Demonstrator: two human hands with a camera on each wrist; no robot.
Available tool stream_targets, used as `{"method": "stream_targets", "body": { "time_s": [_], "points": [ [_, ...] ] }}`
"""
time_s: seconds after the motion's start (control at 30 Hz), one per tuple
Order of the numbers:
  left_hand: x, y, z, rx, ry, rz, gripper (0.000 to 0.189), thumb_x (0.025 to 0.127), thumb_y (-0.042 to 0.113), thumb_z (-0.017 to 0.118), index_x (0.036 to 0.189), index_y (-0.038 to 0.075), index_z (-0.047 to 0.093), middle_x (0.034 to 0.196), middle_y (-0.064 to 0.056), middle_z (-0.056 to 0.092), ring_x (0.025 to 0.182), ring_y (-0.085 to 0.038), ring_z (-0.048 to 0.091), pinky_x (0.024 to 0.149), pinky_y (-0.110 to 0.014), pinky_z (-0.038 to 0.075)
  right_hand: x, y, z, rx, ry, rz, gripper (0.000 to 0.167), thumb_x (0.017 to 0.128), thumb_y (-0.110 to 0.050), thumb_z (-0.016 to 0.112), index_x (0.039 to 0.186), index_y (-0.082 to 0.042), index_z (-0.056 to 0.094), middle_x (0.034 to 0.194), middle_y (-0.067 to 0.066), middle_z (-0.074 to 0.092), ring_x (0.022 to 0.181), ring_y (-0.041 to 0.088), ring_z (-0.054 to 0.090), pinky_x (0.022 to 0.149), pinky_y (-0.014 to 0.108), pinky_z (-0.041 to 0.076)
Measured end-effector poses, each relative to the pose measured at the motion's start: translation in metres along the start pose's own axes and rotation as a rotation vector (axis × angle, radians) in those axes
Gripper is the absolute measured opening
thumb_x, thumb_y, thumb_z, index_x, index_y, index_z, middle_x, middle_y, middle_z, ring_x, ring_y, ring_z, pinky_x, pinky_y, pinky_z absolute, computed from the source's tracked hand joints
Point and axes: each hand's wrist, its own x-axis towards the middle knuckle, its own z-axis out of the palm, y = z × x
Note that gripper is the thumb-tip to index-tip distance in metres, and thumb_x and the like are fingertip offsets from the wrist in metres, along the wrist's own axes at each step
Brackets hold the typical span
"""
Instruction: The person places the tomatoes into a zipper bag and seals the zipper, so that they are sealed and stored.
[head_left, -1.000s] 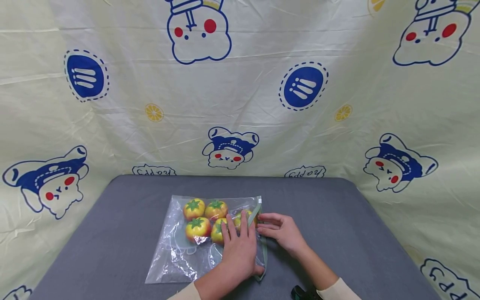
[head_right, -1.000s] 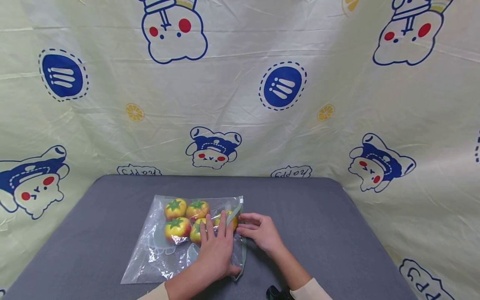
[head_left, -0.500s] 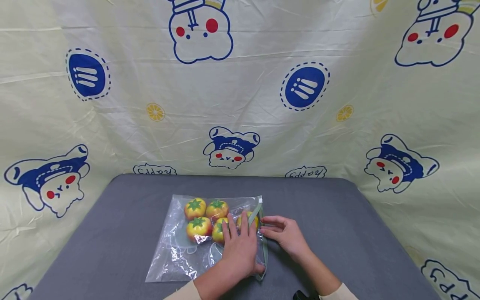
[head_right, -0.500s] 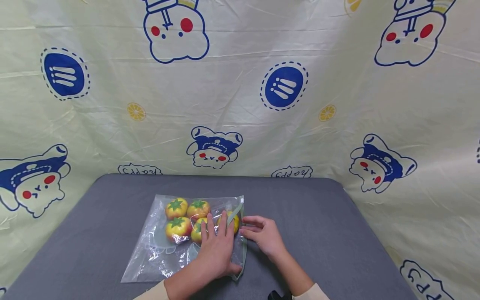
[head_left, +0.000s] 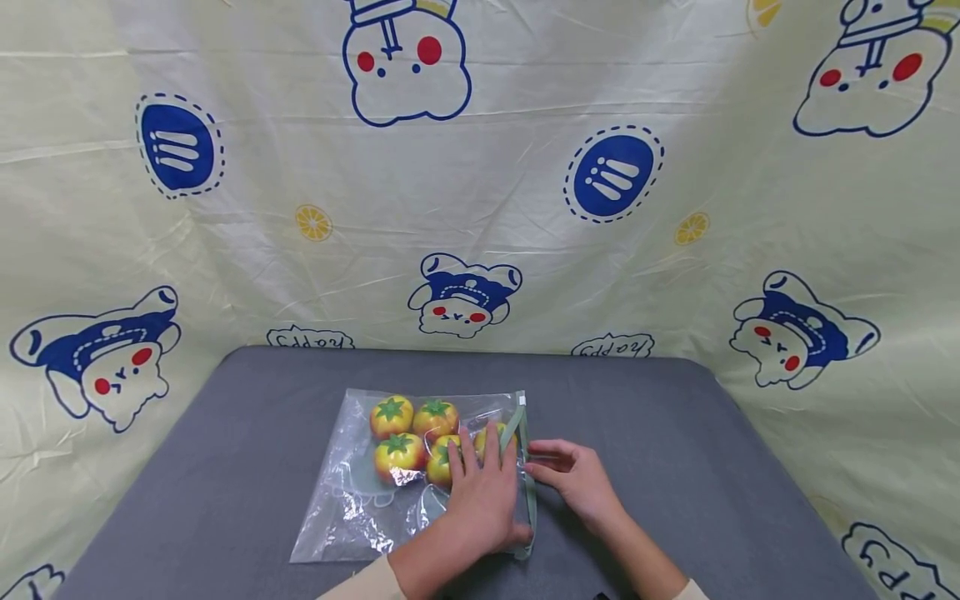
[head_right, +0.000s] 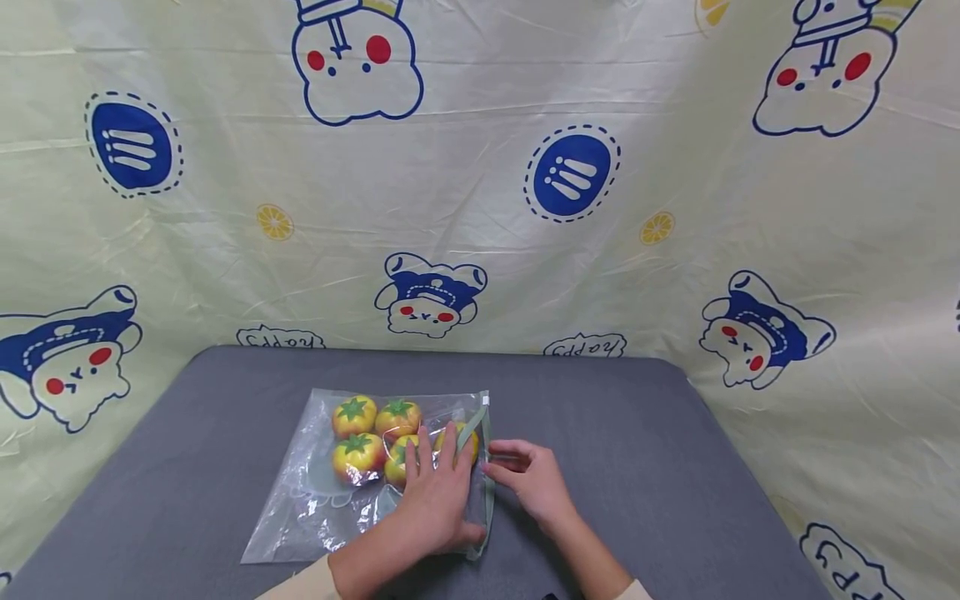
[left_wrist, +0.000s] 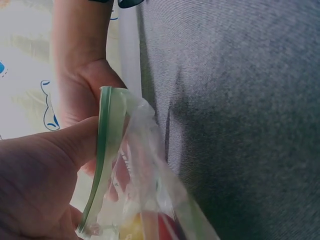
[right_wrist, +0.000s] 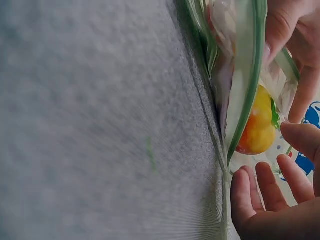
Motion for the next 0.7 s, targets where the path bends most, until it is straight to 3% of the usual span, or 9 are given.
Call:
{"method": "stream_targets", "body": {
  "time_s": [0.23,0.53,0.7],
  "points": [
    [0.000,0.001,-0.004,-0.012,-0.024,-0.009,0.115,0.066,0.060,0.091,0.158,0.015,0.038,0.170,-0.019,0.020,0.153,-0.057,0.012,0.121,-0.071,0.013,-0.008,0.000,0.000,0.007,0.042,0.034,0.037,0.086,-0.009,0.082,0.121,0.000,0.072,0.122,0.017,0.073,0.110,0.026,0.072,0.083,0.025,0.059],
    [-0.001,0.001,-0.002,-0.005,0.010,-0.003,0.115,0.066,0.060,0.091,0.157,0.014,0.039,0.169,-0.019,0.023,0.153,-0.056,0.015,0.121,-0.070,0.015,-0.018,0.001,-0.001,0.027,0.048,0.087,0.037,0.089,-0.011,0.080,0.124,-0.001,0.071,0.127,0.016,0.071,0.110,0.023,0.072,0.084,0.030,0.061],
    [-0.002,0.001,-0.001,-0.004,0.027,0.007,0.114,0.066,0.057,0.092,0.157,0.014,0.040,0.168,-0.020,0.025,0.152,-0.057,0.017,0.121,-0.070,0.017,-0.031,0.000,0.000,0.080,0.039,0.145,0.045,0.091,-0.014,0.079,0.131,0.003,0.065,0.129,0.022,0.067,0.105,0.021,0.071,0.084,0.035,0.062]
  ]
}}
